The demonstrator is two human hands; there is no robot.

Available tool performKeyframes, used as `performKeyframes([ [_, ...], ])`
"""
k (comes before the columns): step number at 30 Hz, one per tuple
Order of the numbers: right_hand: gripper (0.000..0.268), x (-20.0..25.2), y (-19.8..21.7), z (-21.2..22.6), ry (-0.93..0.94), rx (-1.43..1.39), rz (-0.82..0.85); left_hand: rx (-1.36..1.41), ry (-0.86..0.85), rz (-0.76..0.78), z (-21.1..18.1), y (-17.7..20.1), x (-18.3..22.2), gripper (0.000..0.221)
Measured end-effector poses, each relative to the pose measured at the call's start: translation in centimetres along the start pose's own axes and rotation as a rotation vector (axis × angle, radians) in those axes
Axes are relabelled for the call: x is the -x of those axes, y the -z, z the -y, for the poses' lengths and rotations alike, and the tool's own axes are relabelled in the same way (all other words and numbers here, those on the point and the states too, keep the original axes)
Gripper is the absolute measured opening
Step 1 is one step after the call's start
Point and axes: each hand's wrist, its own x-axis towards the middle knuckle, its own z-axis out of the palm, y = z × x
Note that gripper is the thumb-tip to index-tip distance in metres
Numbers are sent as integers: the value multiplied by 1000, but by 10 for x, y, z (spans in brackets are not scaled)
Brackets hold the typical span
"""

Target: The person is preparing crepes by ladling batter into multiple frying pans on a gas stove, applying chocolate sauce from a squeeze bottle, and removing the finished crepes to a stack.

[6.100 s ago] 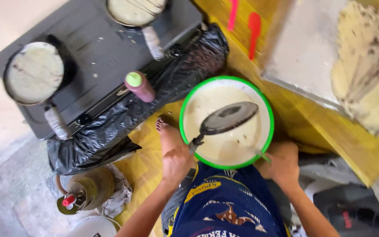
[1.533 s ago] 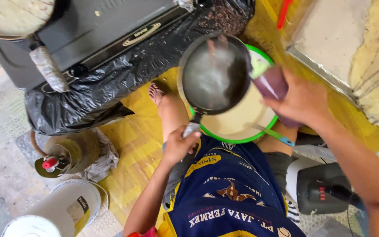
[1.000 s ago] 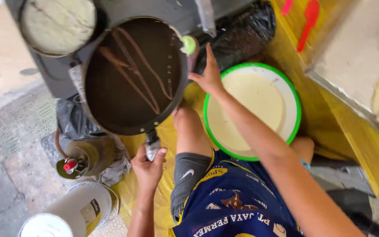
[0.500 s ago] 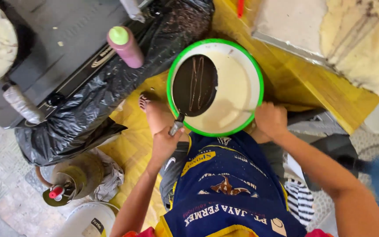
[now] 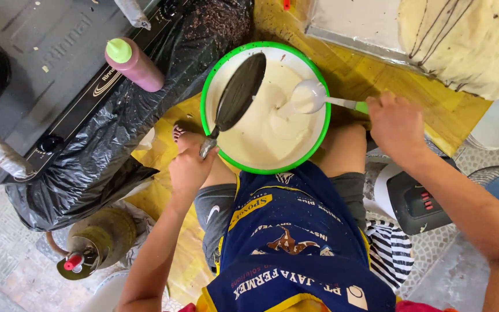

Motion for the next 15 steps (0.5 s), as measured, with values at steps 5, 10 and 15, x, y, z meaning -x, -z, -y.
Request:
performKeyframes([
  [5, 52, -1, 31, -7, -243, -337, 270, 73, -5, 175, -6, -3, -25, 55],
  [10, 49, 0, 51, 14, -256, -351, -9, 631, 217, 379, -53, 50, -42, 58],
  [15, 43, -17, 60, 39, -223, -397, -337, 898, 512, 544, -50, 18, -44, 46],
])
